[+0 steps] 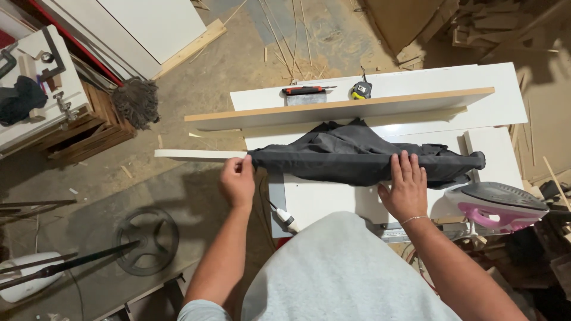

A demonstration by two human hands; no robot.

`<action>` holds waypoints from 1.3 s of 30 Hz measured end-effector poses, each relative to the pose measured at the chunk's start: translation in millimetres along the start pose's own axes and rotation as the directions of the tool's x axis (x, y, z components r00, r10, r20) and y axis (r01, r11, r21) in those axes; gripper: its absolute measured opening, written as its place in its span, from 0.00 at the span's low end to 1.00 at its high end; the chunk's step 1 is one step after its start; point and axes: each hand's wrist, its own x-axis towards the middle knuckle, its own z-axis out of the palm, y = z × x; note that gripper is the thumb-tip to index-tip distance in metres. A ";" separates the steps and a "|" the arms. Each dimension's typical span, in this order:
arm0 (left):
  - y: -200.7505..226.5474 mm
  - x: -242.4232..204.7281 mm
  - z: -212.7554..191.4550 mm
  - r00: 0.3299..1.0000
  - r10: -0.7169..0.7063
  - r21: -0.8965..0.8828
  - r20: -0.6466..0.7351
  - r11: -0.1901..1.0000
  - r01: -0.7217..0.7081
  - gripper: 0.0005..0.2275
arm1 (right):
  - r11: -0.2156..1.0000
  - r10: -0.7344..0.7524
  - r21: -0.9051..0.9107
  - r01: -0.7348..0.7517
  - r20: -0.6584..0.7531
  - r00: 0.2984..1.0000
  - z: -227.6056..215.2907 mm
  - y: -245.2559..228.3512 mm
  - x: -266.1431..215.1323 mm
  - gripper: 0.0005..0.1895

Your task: Ironing a black fabric item and handling wooden boards on a workshop bench

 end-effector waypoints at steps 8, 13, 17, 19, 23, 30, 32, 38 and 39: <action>9.3 10.0 11.3 0.915 0.404 0.270 0.004 0.881 -0.390 0.10 | 1.000 0.012 -0.011 -0.012 0.044 0.999 -10.1 -3.8 1.7 0.54; 9.3 18.3 10.1 0.915 0.404 0.268 0.018 0.879 -0.393 0.07 | 1.000 0.017 0.000 -0.017 0.033 0.999 -5.8 -3.2 1.4 0.53; 0.8 25.5 10.2 0.925 0.379 0.219 0.038 0.900 -0.377 0.07 | 1.000 0.025 -0.002 -0.025 0.026 0.999 -3.8 -3.0 1.2 0.53; 0.5 28.8 2.8 0.959 0.284 0.204 0.006 0.938 -0.279 0.06 | 1.000 0.028 -0.002 -0.028 0.030 0.999 -2.4 -2.6 0.5 0.54; -21.3 40.4 -4.5 0.970 0.240 0.208 -0.038 0.951 -0.228 0.05 | 1.000 0.014 0.020 -0.014 -0.009 1.000 -1.5 -3.4 0.8 0.54; 12.1 33.2 -11.5 0.902 0.429 0.320 -0.043 0.862 -0.394 0.08 | 1.000 -0.014 0.010 0.015 -0.106 0.994 1.7 -3.9 2.6 0.55; 44.8 21.3 -0.1 0.865 0.502 0.278 0.003 0.830 -0.483 0.11 | 1.000 0.014 -0.003 -0.015 -0.124 0.992 4.2 -1.1 3.3 0.56; 126.3 -52.1 88.9 0.494 0.739 -0.210 0.458 0.630 -0.748 0.16 | 1.000 -0.010 -0.017 0.010 -0.005 1.000 -24.1 -8.9 3.4 0.55; 135.2 -63.1 106.0 0.406 0.769 -0.263 0.495 0.577 -0.773 0.18 | 1.000 -0.009 -0.024 0.010 0.027 1.000 -26.1 -9.5 2.3 0.55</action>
